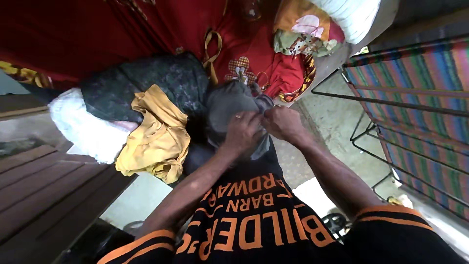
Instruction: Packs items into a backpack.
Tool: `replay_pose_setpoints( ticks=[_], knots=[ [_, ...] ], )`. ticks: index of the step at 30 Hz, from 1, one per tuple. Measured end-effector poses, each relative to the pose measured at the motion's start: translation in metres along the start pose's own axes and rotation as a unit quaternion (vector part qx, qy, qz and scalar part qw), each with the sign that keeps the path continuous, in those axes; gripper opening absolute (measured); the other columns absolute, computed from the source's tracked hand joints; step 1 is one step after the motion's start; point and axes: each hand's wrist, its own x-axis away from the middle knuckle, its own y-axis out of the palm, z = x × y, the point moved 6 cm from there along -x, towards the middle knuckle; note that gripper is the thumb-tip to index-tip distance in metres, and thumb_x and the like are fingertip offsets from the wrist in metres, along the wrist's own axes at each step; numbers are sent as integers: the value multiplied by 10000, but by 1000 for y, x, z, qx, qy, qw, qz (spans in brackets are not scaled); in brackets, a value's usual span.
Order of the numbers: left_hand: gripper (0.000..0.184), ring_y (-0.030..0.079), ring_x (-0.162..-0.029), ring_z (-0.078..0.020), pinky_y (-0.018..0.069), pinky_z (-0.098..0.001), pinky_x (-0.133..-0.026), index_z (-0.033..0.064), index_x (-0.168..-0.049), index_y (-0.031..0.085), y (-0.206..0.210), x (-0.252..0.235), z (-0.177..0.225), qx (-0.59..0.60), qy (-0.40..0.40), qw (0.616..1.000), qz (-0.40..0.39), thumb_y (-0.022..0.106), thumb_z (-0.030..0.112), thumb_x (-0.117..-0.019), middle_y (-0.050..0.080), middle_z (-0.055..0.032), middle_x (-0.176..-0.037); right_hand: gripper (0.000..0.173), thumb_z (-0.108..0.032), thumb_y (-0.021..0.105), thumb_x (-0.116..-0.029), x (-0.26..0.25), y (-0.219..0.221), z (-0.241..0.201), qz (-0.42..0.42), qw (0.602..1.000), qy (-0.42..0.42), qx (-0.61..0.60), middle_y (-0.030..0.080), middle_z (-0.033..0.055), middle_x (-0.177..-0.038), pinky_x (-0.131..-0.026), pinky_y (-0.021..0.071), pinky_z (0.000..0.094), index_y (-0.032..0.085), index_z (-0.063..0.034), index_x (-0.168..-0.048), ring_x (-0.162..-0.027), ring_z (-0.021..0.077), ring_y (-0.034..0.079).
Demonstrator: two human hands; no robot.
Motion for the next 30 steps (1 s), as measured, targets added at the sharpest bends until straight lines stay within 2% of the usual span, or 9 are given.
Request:
replay_pose_setpoints(
  ticks=[3, 7, 10, 13, 16, 19, 25, 27, 30],
  knots=[
    [222, 673, -1088, -338, 533, -510, -964, 59, -1093, 748, 23, -14, -6, -22, -7, 998, 57, 738, 167, -900, 705, -153, -1160, 291, -353, 603, -1000, -8, 16, 7, -2, 999, 2, -32, 714, 159, -921, -663, 527, 640, 745, -102, -962, -877, 400, 698],
    [155, 693, -1031, -325, 565, -483, -915, 45, -1045, 765, 35, -12, -22, 11, -12, 994, 112, 695, 87, -914, 719, -158, -1107, 275, -295, 610, -997, -17, 25, 15, 29, 989, -86, -119, 713, 156, -942, -755, 555, 594, 742, -56, -973, -915, 357, 700],
    [174, 691, -1038, -306, 556, -471, -928, 53, -1065, 773, 29, -7, -27, 29, -53, 990, 131, 661, 134, -958, 725, -149, -1100, 305, -232, 533, -1017, -26, 25, 34, 30, 944, -152, -292, 706, 132, -1154, -942, 547, 465, 721, -33, -1151, -1056, 230, 678],
    [179, 678, -1048, -270, 543, -448, -943, 65, -1052, 774, 30, -6, -26, 12, -88, 983, 161, 665, 173, -961, 720, -117, -1091, 450, -53, 694, -891, -51, 48, 40, 78, 936, -214, -268, 622, 177, -1381, -1079, 491, 529, 644, -34, -1337, -1282, 323, 596],
    [164, 675, -1066, -264, 537, -450, -956, 66, -1031, 779, 33, -5, -18, 10, -113, 977, 179, 675, 168, -953, 721, -110, -1106, 348, -58, 737, -842, -57, 63, 27, 141, 939, -253, -185, 697, 172, -1238, -980, 527, 562, 741, -62, -1190, -1181, 393, 636],
    [155, 662, -1060, -236, 516, -427, -983, 58, -1000, 776, 15, -2, -8, 37, -132, 959, 247, 670, 165, -961, 716, -106, -1099, 200, -135, 675, -903, -46, 48, 24, 210, 925, -268, -166, 749, 131, -1094, -864, 570, 528, 770, -71, -1067, -1045, 355, 697],
    [186, 627, -1094, -173, 505, -331, -988, 18, -965, 744, -28, 39, -8, 158, -223, 902, 334, 623, 154, -998, 696, -102, -1099, 195, -116, 647, -928, -24, 11, 58, 276, 918, -199, -202, 755, 149, -1057, -855, 570, 521, 764, -38, -1062, -998, 306, 719],
    [180, 637, -1098, -140, 534, -302, -974, -22, -983, 718, -20, 63, -42, 239, -325, 849, 342, 607, 119, -989, 676, -114, -1138, 190, -93, 644, -944, -29, 14, 80, 278, 919, -176, -216, 749, 150, -1057, -854, 583, 497, 756, -35, -1086, -962, 277, 724],
    [207, 638, -1076, -138, 524, -337, -973, -42, -1098, 686, 14, 73, -94, 364, -448, 733, 360, 576, 109, -1008, 682, -114, -1140, 181, -76, 636, -953, -44, 20, 95, 268, 922, -153, -235, 743, 162, -1059, -844, 583, 466, 754, -28, -1081, -940, 260, 722]
  ],
)
